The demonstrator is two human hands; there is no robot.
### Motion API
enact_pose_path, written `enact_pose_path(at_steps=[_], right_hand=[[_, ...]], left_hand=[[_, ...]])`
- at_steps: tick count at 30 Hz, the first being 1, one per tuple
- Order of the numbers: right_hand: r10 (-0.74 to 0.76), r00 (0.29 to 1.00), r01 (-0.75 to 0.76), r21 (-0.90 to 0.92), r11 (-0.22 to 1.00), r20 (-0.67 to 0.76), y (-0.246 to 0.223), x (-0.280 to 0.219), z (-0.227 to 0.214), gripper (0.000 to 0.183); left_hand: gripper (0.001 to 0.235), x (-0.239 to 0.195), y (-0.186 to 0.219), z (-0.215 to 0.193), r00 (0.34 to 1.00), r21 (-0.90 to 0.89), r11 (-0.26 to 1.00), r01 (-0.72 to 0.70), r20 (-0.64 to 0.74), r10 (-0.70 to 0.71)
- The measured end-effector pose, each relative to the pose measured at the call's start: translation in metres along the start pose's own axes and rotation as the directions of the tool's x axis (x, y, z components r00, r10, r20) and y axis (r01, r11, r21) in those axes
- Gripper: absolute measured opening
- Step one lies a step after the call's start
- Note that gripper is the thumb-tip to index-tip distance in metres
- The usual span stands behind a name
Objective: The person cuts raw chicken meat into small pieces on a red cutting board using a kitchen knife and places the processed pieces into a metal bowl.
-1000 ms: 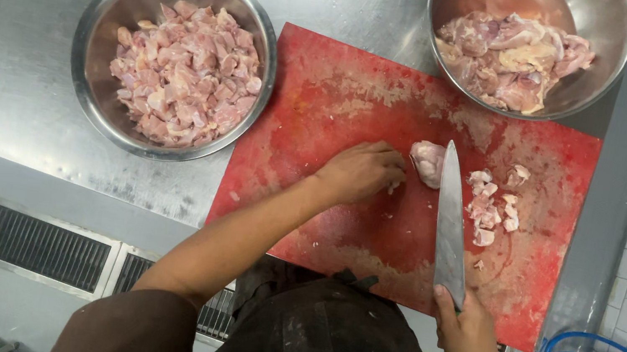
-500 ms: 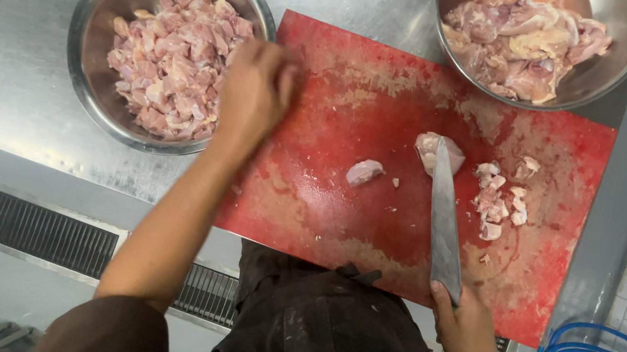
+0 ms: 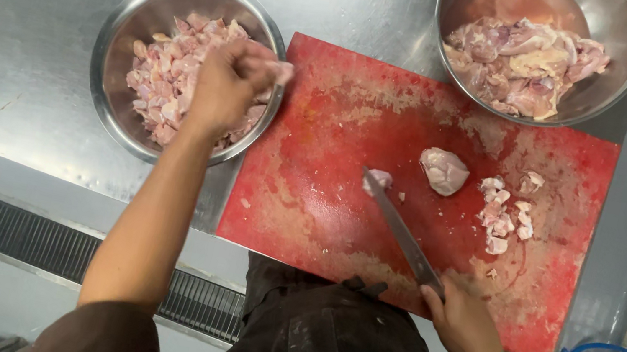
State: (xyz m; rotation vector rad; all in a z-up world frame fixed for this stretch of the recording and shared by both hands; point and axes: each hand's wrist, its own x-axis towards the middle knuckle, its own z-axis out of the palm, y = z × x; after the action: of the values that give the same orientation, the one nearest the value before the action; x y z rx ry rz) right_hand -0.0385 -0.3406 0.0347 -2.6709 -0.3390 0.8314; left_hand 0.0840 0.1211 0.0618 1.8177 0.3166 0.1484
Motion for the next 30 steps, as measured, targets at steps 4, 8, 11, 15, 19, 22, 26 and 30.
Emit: enact_pose_path(at_steps=[4, 8, 11, 15, 19, 22, 26, 30], right_hand=[[0.091, 0.987, -0.079, 0.096, 0.992, -0.13, 0.003, -0.003, -0.002, 0.035], [0.179, 0.982, -0.174, 0.08, 0.981, -0.054, -0.008, -0.011, -0.004, 0.04], [-0.169, 0.951, 0.176, 0.003, 0.984, -0.258, -0.018, -0.021, -0.003, 0.03], [0.007, 0.999, -0.012, -0.111, 0.994, -0.043, -0.026, -0.025, -0.002, 0.03], [-0.044, 0.998, 0.037, -0.121, 0.992, -0.05, -0.027, -0.029, -0.004, 0.03], [0.0, 0.999, 0.006, -0.148, 0.989, 0.042, -0.03, -0.022, -0.004, 0.031], [0.03, 0.996, -0.021, -0.1, 0.995, 0.09, -0.046, 0.014, 0.008, 0.033], [0.041, 0.991, -0.036, -0.04, 0.999, 0.126, -0.05, 0.037, 0.021, 0.035]], left_hand=[[0.018, -0.058, -0.012, 0.077, 0.978, -0.118, 0.991, -0.06, 0.191, 0.082], [0.019, -0.11, -0.03, 0.11, 0.879, 0.236, 0.859, -0.455, 0.275, 0.39], [0.022, -0.124, -0.041, 0.111, 0.778, 0.33, 0.705, -0.628, 0.302, 0.551], [0.019, -0.123, -0.05, 0.105, 0.756, 0.354, 0.67, -0.653, 0.358, 0.548], [0.029, -0.121, -0.052, 0.105, 0.732, 0.385, 0.625, -0.679, 0.422, 0.535], [0.033, -0.119, -0.053, 0.106, 0.748, 0.399, 0.638, -0.659, 0.438, 0.499], [0.032, -0.119, -0.056, 0.108, 0.734, 0.385, 0.628, -0.676, 0.425, 0.529], [0.023, -0.115, -0.057, 0.109, 0.801, 0.399, 0.695, -0.599, 0.327, 0.502]])
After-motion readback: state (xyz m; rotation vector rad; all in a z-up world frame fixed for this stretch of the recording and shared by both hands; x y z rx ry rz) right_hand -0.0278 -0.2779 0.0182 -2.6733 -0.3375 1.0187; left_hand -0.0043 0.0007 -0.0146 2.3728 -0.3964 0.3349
